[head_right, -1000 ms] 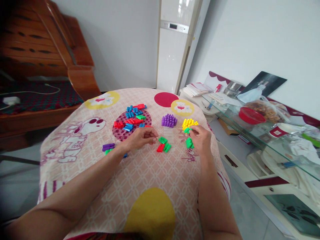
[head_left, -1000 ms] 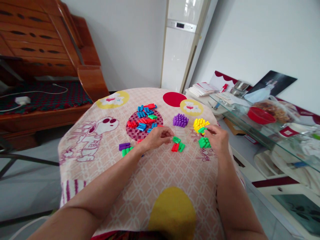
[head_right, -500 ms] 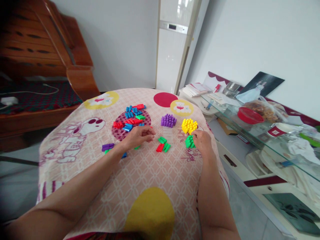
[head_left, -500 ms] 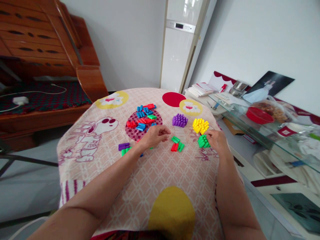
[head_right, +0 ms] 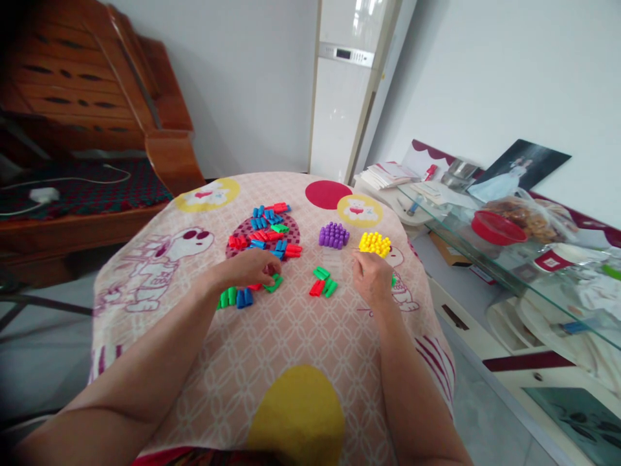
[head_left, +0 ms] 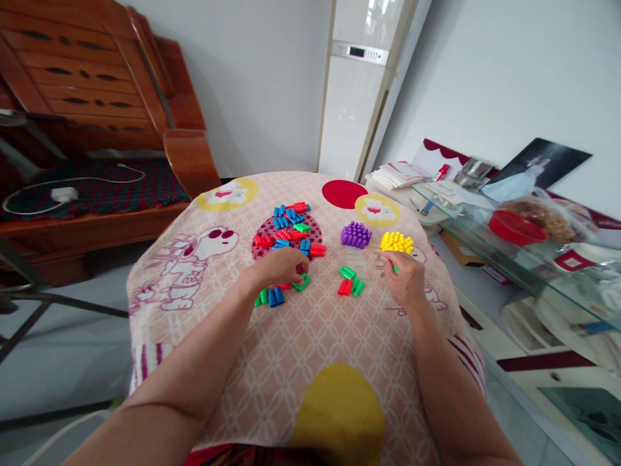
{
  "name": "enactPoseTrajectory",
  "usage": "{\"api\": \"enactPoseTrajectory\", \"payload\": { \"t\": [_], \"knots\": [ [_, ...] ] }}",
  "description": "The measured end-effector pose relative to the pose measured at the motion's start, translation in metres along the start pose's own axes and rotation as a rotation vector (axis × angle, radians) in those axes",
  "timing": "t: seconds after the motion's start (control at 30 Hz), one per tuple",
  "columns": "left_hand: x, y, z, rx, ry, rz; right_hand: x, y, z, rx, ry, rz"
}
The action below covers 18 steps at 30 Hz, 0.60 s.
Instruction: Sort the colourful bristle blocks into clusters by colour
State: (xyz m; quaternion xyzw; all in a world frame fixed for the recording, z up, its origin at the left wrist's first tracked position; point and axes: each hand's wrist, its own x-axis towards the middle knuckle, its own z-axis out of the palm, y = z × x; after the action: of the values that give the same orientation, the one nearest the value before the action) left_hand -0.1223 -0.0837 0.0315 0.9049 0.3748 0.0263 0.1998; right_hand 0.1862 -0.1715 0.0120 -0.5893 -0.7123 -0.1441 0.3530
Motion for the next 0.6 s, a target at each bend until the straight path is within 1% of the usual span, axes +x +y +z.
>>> {"api": "enactPoseTrajectory", "payload": {
  "t": [0.07,0.13,0.27,0.33,0.4,0.47,0.53,0.6],
  "knots": [
    [0.001,0.007,0.001,-0.036,-0.009,0.026,-0.002,-0.014,0.006,0.073,-0.037,-0.037],
    [0.002,0.014,0.002,-0.140,0.003,0.062,-0.004,-0.030,0.010,0.188,-0.104,-0.048],
    [0.010,0.033,0.010,-0.418,0.123,0.144,-0.007,-0.061,0.013,0.481,-0.306,0.019],
    [0.015,0.044,0.018,-0.480,0.187,0.181,-0.007,-0.069,0.013,0.556,-0.371,0.074],
    [0.018,0.055,0.026,-0.490,0.251,0.206,-0.005,-0.071,0.011,0.604,-0.420,0.130],
    [0.020,0.063,0.032,-0.496,0.284,0.224,-0.003,-0.067,0.007,0.653,-0.499,0.181],
    [0.020,0.068,0.036,-0.518,0.260,0.253,0.001,-0.059,0.001,0.683,-0.594,0.215],
    [0.020,0.071,0.037,-0.553,0.216,0.295,0.003,-0.047,-0.009,0.666,-0.673,0.227]
  ]
}}
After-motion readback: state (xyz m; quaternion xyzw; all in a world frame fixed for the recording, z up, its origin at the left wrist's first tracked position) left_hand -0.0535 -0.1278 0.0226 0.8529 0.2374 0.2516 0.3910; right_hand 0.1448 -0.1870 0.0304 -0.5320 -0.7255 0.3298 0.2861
